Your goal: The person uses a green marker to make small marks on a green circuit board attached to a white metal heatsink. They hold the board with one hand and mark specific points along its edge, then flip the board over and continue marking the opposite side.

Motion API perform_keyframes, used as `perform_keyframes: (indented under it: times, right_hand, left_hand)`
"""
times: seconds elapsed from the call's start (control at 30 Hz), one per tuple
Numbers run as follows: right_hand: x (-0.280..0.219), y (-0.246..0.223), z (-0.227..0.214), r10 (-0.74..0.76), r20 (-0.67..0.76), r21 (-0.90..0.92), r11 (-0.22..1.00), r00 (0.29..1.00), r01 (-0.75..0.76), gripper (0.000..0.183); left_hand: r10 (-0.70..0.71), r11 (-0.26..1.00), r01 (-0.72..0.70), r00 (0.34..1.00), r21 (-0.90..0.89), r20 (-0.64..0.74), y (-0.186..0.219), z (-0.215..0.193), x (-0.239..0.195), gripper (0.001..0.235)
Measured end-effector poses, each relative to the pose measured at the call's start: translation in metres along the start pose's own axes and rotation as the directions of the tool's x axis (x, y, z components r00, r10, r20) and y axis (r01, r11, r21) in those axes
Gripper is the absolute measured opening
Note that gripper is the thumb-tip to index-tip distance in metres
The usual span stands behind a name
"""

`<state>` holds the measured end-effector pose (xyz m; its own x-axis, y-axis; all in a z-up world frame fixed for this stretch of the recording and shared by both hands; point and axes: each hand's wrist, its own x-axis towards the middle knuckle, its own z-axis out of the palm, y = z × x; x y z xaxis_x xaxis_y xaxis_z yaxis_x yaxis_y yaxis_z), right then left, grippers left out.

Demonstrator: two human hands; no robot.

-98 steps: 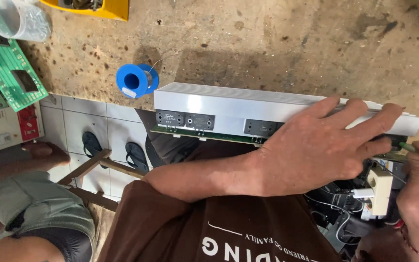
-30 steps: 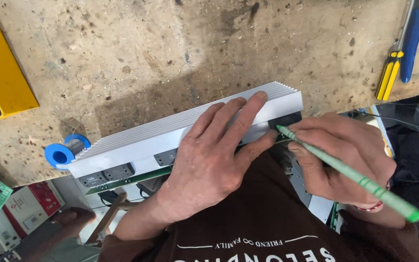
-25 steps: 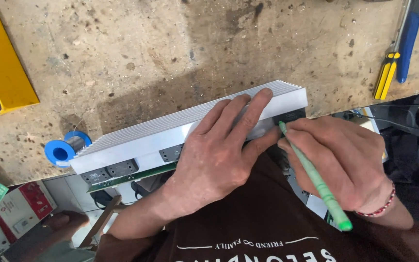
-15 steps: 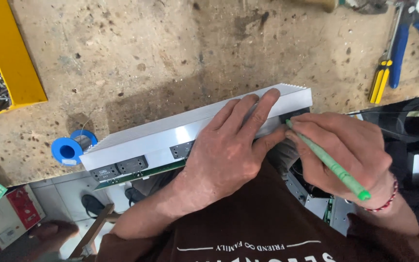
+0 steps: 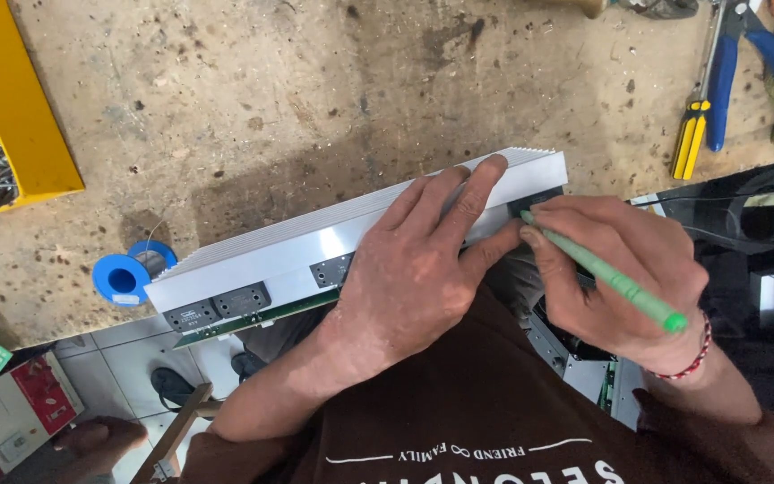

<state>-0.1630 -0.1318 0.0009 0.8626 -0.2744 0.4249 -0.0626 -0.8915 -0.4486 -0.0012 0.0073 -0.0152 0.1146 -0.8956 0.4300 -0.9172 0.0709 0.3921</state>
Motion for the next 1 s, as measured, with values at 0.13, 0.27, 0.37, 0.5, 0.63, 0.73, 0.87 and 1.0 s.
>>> perform_keyframes:
  times: [0.13,0.27,0.37,0.5,0.63,0.73,0.87,1.0]
  right_hand:
    - [-0.0019,0.0022,0.0021,0.007,0.012,-0.024,1.0,1.0,-0.007,0.011]
    - [-0.0023,0.0032,0.0012,-0.03,0.013,-0.034,0.999,0.999,0.031,0.01]
    - [0.0016,0.0038,0.0009,-0.03,0.008,0.004,1.0,1.0,0.03,0.01]
    - [-0.0002,0.0029,0.0028,-0.07,-0.018,-0.033,0.997,0.997,0.07,0.011]
    - [-0.0001,0.0027,0.0014,-0.032,-0.008,-0.028,0.999,0.999,0.032,0.009]
    - [0.0028,0.0034,0.0007,-0.036,-0.005,-0.013,0.999,0.999,0.036,0.009]
    - [-0.0021,0.0017,0.0001,0.005,0.008,-0.023,1.0,1.0,-0.005,0.011]
    - [0.0032,0.0018,-0.001,0.007,0.013,-0.005,1.0,1.0,-0.007,0.009]
  left_hand:
    - [0.013,1.0,-0.013,0.998,-0.003,0.054,-0.0007,-0.0031,-0.0025,0.014]
    - [-0.005,1.0,0.005,0.995,-0.002,0.104,-0.0014,-0.0011,-0.005,0.027]
    - [0.004,1.0,-0.004,0.997,-0.002,0.08,-0.0016,0.0003,-0.0055,0.024]
    - [-0.005,1.0,0.005,0.997,-0.001,0.072,-0.0009,-0.0007,-0.0045,0.024]
    - [0.003,1.0,-0.004,0.997,0.011,0.079,-0.0015,-0.0002,-0.0052,0.028]
    - [0.008,1.0,-0.009,0.997,0.008,0.081,-0.0018,-0.0002,-0.005,0.029]
    - [0.006,1.0,-0.006,0.997,0.005,0.083,-0.0022,0.0028,-0.0081,0.026]
    - [0.005,1.0,-0.006,0.996,0.012,0.092,-0.002,0.001,-0.0061,0.027]
